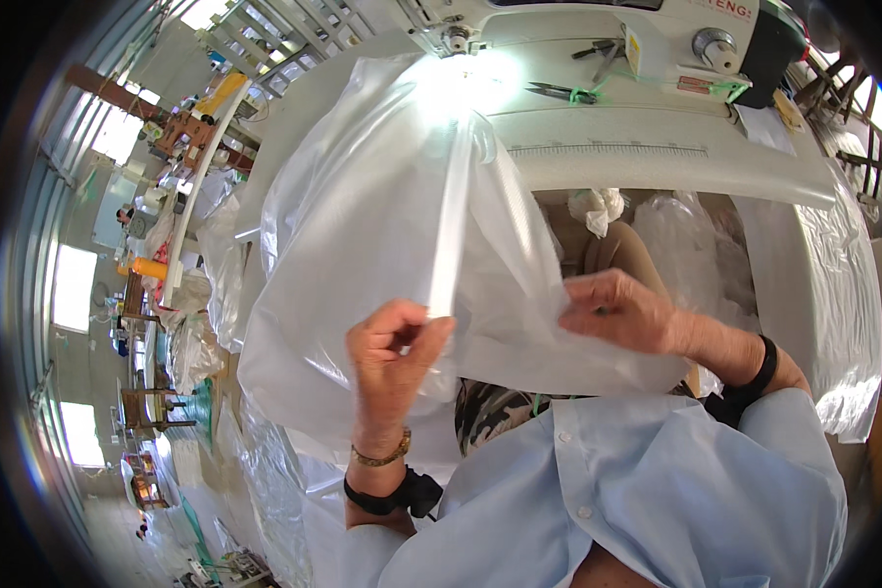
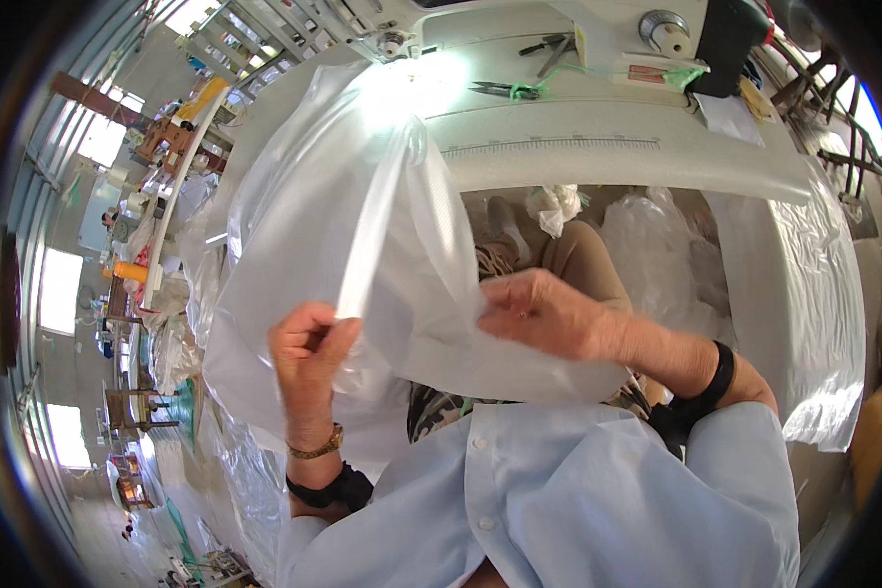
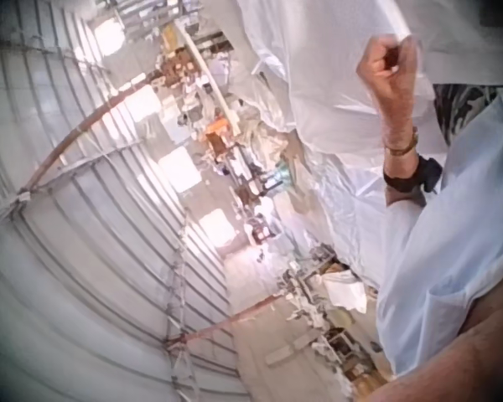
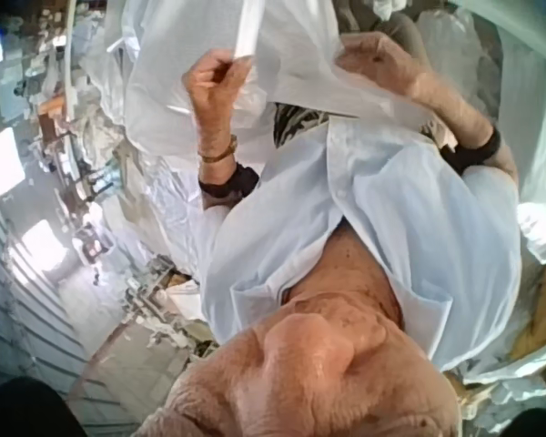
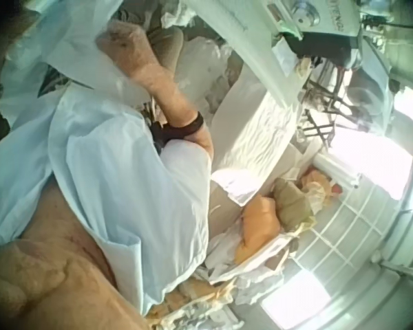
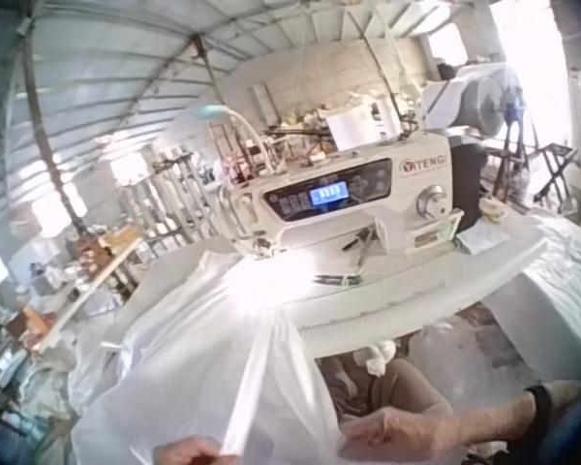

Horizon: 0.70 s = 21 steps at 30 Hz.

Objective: Sewing a large white plastic or synthetic fabric sheet using an industrial sewing machine.

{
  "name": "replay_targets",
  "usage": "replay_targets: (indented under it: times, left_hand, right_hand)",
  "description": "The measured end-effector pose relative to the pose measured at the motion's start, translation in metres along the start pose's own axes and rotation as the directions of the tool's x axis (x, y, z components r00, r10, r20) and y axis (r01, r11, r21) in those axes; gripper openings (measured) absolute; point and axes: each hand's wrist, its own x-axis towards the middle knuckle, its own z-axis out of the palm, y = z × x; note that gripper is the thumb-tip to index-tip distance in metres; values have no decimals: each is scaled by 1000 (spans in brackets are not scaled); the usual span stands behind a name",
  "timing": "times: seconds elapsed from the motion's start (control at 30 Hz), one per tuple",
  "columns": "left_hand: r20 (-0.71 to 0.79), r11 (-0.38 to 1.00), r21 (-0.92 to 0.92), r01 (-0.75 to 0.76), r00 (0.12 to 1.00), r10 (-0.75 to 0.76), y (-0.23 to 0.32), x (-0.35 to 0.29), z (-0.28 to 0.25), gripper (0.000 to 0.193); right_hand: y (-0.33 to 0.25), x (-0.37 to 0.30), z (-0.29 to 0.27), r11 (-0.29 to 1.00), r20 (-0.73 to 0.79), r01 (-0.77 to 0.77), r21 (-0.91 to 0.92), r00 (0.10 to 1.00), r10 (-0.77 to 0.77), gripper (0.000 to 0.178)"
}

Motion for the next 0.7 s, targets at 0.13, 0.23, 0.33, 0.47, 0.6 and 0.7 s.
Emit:
replay_targets:
  times: [0.13, 0.23, 0.33, 0.47, 0.6, 0.7]
  left_hand:
    - [146, 993, 107, -52, 989, 36, -8, -5, 16, 12]
    - [191, 993, 115, -40, 981, 17, -9, -9, 18, 12]
    - [219, 986, 162, -33, 976, -3, -9, -11, 17, 10]
    - [239, 961, 255, -109, 970, 46, -18, -13, 14, 2]
    - [226, 983, 181, -40, 974, -2, -22, -17, 9, 2]
    - [199, 984, 172, 37, 977, -71, -16, -18, 9, 7]
  right_hand:
    - [-24, 2, 27, 944, 133, 210, -256, 975, -180, 15]
    - [-24, 7, 45, 927, 211, 293, -234, 946, -246, 14]
    - [-20, 13, 55, 899, 259, 322, -296, 933, -249, 12]
    - [-27, 15, 62, 862, 313, 335, -381, 924, -220, 10]
    - [-22, 22, 69, 799, 330, 412, -437, 900, -284, 15]
    - [-12, 28, 75, 741, 369, 494, -454, 862, -349, 15]
